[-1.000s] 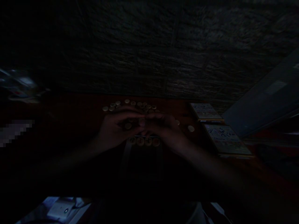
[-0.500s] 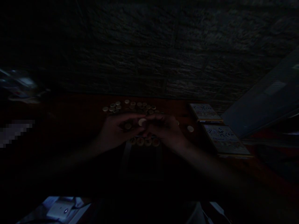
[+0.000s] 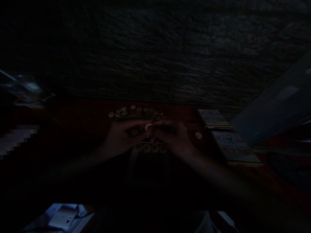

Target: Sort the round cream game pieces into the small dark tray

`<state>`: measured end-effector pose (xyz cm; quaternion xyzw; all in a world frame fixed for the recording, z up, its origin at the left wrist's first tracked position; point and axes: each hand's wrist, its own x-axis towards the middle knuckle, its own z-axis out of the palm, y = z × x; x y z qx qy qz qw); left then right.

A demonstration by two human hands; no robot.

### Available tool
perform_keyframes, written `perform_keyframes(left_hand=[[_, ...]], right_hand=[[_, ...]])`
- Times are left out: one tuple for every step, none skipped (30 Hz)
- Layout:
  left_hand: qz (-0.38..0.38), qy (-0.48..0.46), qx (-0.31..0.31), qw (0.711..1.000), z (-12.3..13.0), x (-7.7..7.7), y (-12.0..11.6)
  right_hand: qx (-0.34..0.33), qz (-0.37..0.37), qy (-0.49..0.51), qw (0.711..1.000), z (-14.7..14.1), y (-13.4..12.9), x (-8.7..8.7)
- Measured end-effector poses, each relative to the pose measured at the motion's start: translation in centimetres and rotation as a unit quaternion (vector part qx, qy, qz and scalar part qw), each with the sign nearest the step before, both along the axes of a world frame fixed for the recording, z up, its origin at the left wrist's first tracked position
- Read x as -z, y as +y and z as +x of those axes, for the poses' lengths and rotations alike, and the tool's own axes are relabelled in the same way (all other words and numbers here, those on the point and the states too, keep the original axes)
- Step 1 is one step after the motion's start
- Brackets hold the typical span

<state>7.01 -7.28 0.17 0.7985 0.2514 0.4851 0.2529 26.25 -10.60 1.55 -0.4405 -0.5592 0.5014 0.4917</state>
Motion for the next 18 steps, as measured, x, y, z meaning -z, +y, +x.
perform_keyframes(left_hand=[[0.001, 0.001, 0.001, 1.000, 0.00, -0.05, -0.01], [0.002, 0.003, 0.002, 1.000, -0.01, -0.11, -0.02], [0.006, 0.004, 0.001, 1.000, -0.03, -0.16, -0.02], [0.011, 0.006, 0.000, 1.000, -0.06, -0.21, -0.02], [0.017, 0.010, -0.001, 1.000, -0.08, -0.26, -0.01], [0.021, 0.014, -0.002, 1.000, -0.11, -0.29, 0.01], [0.024, 0.019, -0.001, 1.000, -0.14, -0.30, 0.03], [0.025, 0.025, 0.003, 0.999, -0.15, -0.30, 0.05], [0.024, 0.028, 0.008, 0.999, -0.16, -0.29, 0.06], [0.022, 0.030, 0.017, 0.999, -0.17, -0.27, 0.08], [0.020, 0.030, 0.025, 0.999, -0.16, -0.25, 0.09], [0.019, 0.029, 0.034, 0.999, -0.16, -0.23, 0.10], [0.018, 0.029, 0.040, 0.999, -0.16, -0.20, 0.10], [0.015, 0.029, 0.042, 0.999, -0.18, -0.18, 0.10], [0.010, 0.031, 0.044, 0.998, -0.20, -0.15, 0.11], [0.004, 0.032, 0.046, 0.998, -0.23, -0.12, 0.12], [-0.003, 0.033, 0.048, 0.998, -0.27, -0.08, 0.13], [-0.012, 0.033, 0.051, 0.998, -0.31, -0.04, 0.16]], right_hand=[[-0.003, 0.000, -0.002, 1.000, 0.02, 0.01, 0.00], [-0.006, 0.001, -0.004, 1.000, 0.04, 0.02, 0.02], [-0.011, 0.003, -0.003, 1.000, 0.06, 0.05, 0.06], [-0.015, 0.004, 0.001, 1.000, 0.07, 0.08, 0.11], [-0.019, 0.003, 0.007, 1.000, 0.07, 0.11, 0.15], [-0.022, 0.000, 0.014, 1.000, 0.05, 0.14, 0.19], [-0.025, -0.003, 0.019, 1.000, 0.03, 0.17, 0.21], [-0.025, -0.006, 0.020, 0.999, 0.01, 0.18, 0.20], [-0.024, -0.007, 0.015, 1.000, -0.01, 0.19, 0.17], [-0.020, -0.006, 0.007, 1.000, -0.03, 0.18, 0.13], [-0.015, -0.004, -0.002, 1.000, -0.03, 0.17, 0.08], [-0.009, -0.002, -0.010, 1.000, -0.03, 0.16, 0.04], [-0.004, -0.001, -0.014, 1.000, -0.02, 0.13, 0.01], [0.000, 0.000, -0.016, 1.000, 0.00, 0.11, 0.00], [0.002, 0.001, -0.014, 1.000, 0.02, 0.08, -0.01], [0.003, 0.001, -0.010, 1.000, 0.04, 0.05, -0.01], [0.003, 0.000, -0.006, 1.000, 0.05, 0.03, -0.02], [0.003, -0.001, -0.002, 1.000, 0.05, 0.00, -0.03]])
